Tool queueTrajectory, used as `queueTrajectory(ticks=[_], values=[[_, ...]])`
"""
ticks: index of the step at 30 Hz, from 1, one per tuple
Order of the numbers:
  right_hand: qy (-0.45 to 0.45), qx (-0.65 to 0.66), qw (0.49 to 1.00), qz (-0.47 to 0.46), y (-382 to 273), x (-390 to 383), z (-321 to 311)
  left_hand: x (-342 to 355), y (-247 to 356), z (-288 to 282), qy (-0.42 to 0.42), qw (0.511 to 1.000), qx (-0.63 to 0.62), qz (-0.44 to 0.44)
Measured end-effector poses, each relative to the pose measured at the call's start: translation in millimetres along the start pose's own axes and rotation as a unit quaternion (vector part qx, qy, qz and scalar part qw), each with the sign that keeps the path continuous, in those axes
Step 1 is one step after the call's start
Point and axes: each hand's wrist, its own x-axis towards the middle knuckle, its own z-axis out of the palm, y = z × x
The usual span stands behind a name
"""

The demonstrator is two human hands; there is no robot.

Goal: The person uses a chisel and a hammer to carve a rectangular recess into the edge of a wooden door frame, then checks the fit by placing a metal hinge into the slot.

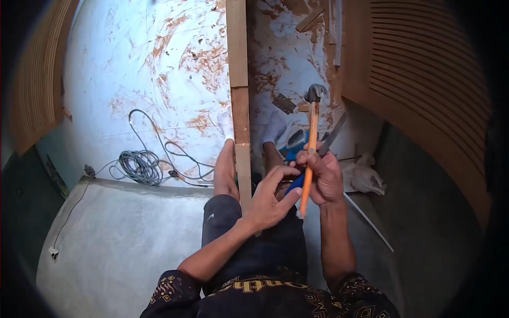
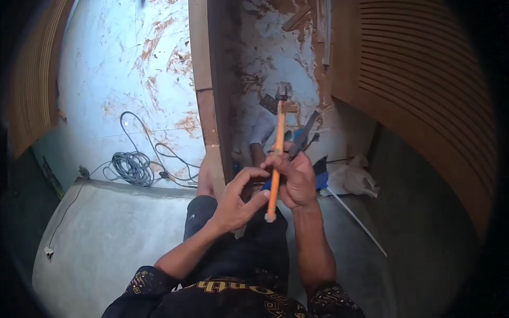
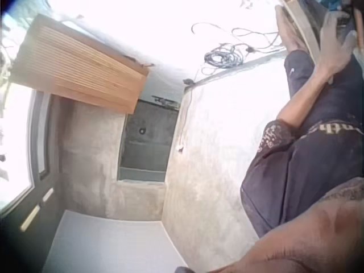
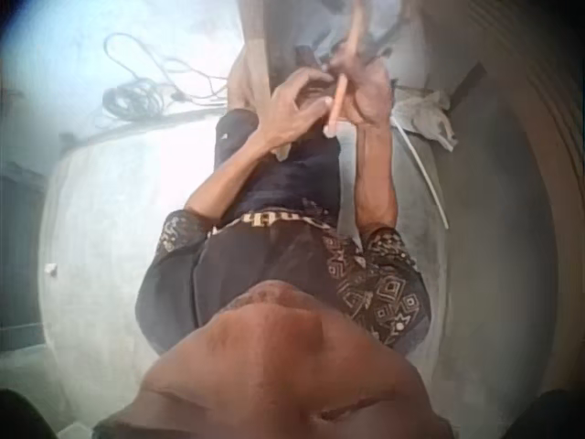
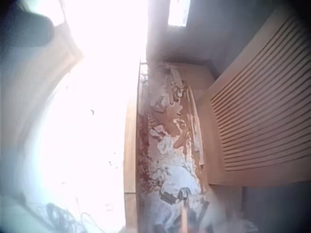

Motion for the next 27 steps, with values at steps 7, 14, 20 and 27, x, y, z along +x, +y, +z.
queueTrajectory(ticks=[7,14,20,27], values=[[-0.041,-0.035,0.998,0.022,-5,-23,34,-12,15,-9,-0.024,0.999,-0.025,0.028],[-0.018,-0.067,0.997,0.013,-1,-9,47,-39,22,-27,-0.045,0.996,0.060,0.047],[-0.023,-0.061,0.995,-0.070,-46,18,25,-83,11,-44,-0.054,0.992,0.108,-0.023],[0.029,-0.175,0.966,-0.189,-111,15,29,-124,-3,-65,-0.140,0.989,-0.038,-0.027]])
